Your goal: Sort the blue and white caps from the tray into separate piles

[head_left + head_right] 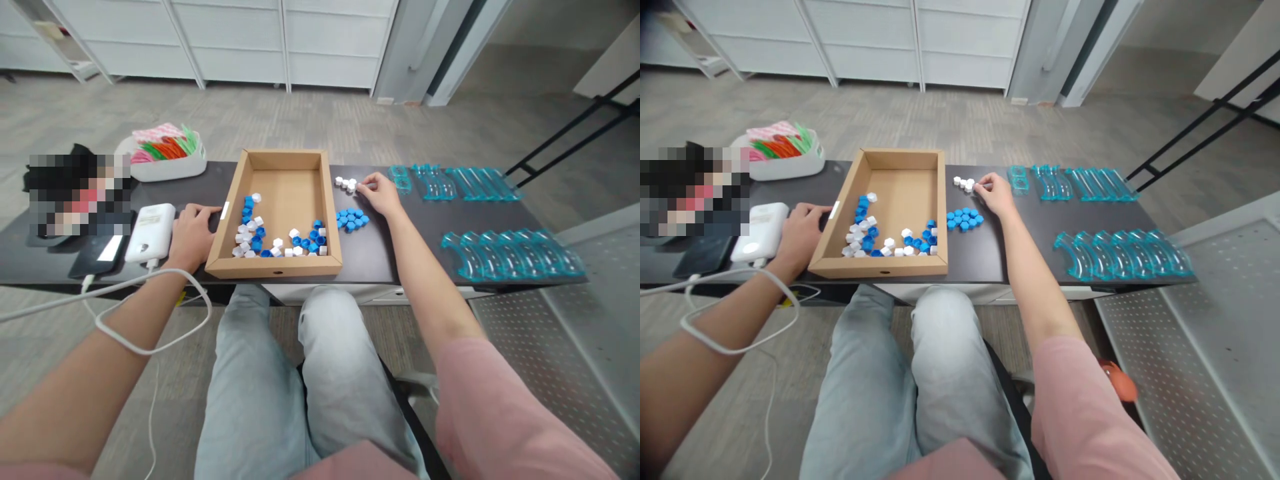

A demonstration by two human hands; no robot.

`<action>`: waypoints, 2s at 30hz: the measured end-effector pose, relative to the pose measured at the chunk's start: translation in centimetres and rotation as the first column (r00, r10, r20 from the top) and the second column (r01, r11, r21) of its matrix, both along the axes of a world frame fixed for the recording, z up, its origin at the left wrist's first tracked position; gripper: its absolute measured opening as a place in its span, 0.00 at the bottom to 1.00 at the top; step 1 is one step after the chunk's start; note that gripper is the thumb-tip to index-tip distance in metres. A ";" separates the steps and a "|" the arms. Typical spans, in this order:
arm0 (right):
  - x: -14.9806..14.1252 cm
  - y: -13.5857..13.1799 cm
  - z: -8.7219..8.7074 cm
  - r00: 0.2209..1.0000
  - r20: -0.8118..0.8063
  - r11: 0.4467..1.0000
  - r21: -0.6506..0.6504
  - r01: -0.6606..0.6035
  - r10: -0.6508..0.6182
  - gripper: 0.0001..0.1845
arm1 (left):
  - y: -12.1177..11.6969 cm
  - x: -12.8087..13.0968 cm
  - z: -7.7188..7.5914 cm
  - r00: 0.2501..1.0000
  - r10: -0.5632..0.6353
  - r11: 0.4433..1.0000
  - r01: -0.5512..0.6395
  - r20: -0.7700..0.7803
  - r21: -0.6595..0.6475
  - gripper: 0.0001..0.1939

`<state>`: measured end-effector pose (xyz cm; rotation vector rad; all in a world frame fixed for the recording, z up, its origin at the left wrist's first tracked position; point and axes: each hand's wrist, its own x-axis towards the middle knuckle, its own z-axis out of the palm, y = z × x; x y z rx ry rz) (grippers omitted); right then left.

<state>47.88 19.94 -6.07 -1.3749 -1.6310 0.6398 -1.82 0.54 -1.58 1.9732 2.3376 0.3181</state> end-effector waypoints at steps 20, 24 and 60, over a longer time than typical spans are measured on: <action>-0.1 -1.3 1.0 0.988 -0.148 0.998 0.022 0.053 -0.050 0.08 | -0.2 0.7 0.6 1.000 0.010 1.000 -0.010 -0.008 -0.010 0.35; -0.7 -1.7 1.7 0.999 -0.035 0.999 -0.053 -0.004 0.002 0.11 | -0.3 1.2 0.4 1.000 0.017 0.998 -0.017 0.010 0.055 0.33; -2.6 -2.6 6.2 0.993 0.066 0.977 0.183 -0.108 0.097 0.30 | -0.2 1.6 -0.5 0.998 0.003 0.993 -0.010 0.059 0.118 0.31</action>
